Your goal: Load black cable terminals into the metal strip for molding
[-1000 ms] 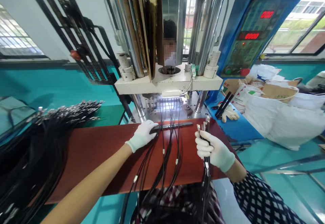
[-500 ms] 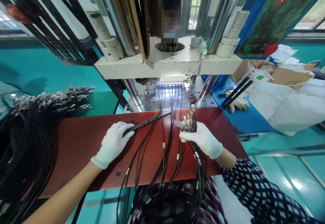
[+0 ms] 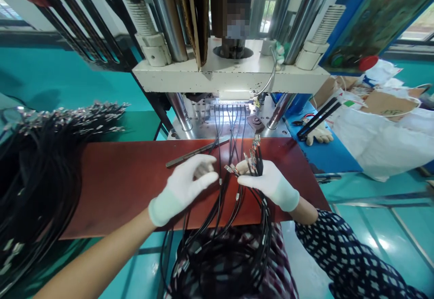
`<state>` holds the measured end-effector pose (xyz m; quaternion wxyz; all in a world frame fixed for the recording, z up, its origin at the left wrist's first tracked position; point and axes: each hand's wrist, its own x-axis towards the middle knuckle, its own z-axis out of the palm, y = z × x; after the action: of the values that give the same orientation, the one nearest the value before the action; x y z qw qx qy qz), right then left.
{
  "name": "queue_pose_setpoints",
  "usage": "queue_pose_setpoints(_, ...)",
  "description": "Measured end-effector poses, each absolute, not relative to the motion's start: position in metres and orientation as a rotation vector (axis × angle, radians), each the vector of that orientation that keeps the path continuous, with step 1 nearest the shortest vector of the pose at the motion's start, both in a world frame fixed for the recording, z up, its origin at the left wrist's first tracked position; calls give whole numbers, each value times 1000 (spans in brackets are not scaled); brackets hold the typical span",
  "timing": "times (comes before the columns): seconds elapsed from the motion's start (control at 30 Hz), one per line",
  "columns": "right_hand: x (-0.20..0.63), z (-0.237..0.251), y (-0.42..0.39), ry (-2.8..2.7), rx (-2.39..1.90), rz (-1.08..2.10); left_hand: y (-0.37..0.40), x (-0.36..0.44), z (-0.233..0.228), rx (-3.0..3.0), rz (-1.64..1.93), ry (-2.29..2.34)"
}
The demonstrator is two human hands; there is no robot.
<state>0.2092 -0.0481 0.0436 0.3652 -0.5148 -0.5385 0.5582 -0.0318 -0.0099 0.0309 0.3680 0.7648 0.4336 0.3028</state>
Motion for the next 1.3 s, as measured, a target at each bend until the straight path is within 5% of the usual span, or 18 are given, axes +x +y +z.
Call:
queue_pose_setpoints(0.23,210,44,-54,-1271,-1464,1451,-23,-12,18,1843,488,901)
queue_pose_setpoints(0.43,216,68,-72,-1054,-960,2054,-77,0,-3,2643,293,597)
queue_pose_setpoints(0.57,203,63,-70,-1160,-1047,1992,-88,2,7,2740,320,217)
queue_pose_setpoints(0.67,195,48,-63,-1242,-1290,1823,-52,-24,15,2657,459,522)
queue_pose_setpoints(0.73,191,39,-61,-1277,-1403,1764,-13,-41,15,2650,588,1130)
queue_pose_setpoints(0.83,186,34,-62,-1276,-1495,1731,42,-49,5,2655,321,1629)
queue_pose_setpoints(1.13,203,31,-61,-1206,-1277,1958,40,-79,7,2422,-64,1817)
queue_pose_setpoints(1.3,190,39,-49,-1209,-1181,2089,5,-106,35,1722,528,1534)
